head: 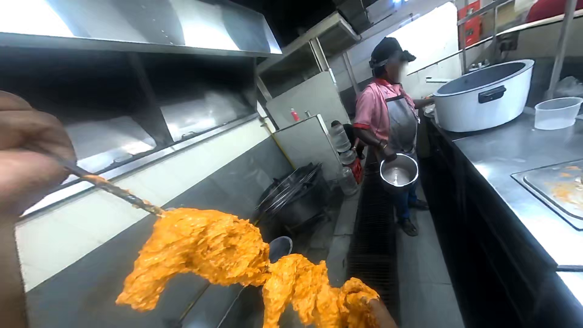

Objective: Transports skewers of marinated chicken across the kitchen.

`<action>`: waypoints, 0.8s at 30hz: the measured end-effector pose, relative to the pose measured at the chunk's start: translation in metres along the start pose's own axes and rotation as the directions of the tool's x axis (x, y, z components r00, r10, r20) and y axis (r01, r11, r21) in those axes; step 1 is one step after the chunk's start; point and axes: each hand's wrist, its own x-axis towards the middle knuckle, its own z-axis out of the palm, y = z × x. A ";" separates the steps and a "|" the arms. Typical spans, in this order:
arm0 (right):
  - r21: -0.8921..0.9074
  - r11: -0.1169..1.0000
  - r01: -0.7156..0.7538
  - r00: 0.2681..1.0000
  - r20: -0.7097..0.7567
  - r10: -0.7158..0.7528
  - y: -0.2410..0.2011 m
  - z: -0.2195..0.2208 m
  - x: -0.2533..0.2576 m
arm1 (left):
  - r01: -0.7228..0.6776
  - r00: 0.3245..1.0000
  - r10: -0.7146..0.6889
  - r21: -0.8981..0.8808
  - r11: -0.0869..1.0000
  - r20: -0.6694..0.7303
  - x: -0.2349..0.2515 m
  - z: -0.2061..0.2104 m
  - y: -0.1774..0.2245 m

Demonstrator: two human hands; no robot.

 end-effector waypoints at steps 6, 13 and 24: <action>-0.217 0.976 0.024 0.999 0.035 -0.016 -0.004 0.003 0.002 | 0.042 0.999 -0.042 -0.298 0.954 0.006 -0.001 0.012 0.009; -0.534 0.842 0.078 0.991 0.133 -0.007 -0.023 -0.003 -0.001 | 0.074 0.995 -0.096 -0.582 0.810 -0.008 -0.006 0.006 0.007; -0.527 0.810 0.257 0.965 0.188 -0.184 0.006 -0.001 0.001 | 0.075 0.996 -0.094 -0.600 0.797 -0.001 -0.003 0.002 0.014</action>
